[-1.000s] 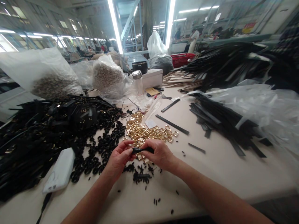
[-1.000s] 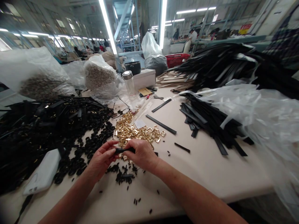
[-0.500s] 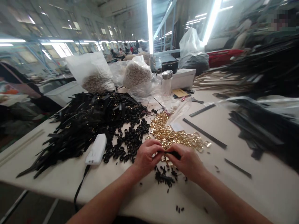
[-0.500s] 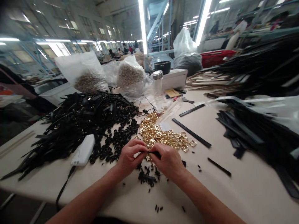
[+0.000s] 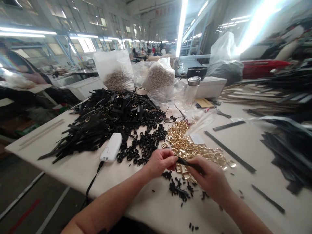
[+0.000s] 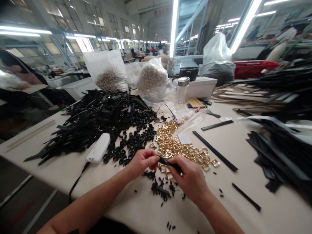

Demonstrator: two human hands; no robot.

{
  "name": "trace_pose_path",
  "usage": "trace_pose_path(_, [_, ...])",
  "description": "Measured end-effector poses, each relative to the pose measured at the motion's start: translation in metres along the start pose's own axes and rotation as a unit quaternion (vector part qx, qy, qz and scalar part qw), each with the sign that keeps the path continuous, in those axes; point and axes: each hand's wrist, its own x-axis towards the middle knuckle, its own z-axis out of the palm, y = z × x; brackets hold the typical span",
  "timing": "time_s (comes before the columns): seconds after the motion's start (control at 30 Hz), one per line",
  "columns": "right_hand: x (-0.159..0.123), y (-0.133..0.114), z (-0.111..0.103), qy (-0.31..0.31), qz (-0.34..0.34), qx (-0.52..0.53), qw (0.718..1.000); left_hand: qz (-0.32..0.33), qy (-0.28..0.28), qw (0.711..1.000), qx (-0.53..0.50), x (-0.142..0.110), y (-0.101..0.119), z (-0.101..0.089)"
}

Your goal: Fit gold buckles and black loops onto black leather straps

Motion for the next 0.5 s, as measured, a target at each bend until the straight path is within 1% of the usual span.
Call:
trace_pose_path(0.1, [-0.001, 0.0, 0.006, 0.005, -0.012, -0.009, 1.0, -0.009, -0.001, 1.0, -0.007, 0.0, -0.001, 0.002])
trace_pose_path(0.23, [0.001, -0.003, 0.007, 0.02, -0.047, -0.011, 0.999, -0.02, -0.02, 1.0, -0.011, -0.002, 0.0, 0.006])
trace_pose_path(0.33, [0.001, -0.003, 0.007, 0.014, -0.061, -0.018, 0.998, -0.012, -0.023, 1.0, -0.014, -0.004, -0.001, 0.01])
trace_pose_path(0.43, [-0.001, -0.001, 0.007, 0.008, -0.065, -0.021, 0.998, 0.001, -0.039, 0.999, 0.015, -0.005, 0.0, 0.01])
trace_pose_path(0.5, [-0.001, 0.002, 0.007, 0.005, -0.07, -0.018, 0.997, 0.006, -0.052, 0.997, 0.051, -0.005, 0.005, 0.002])
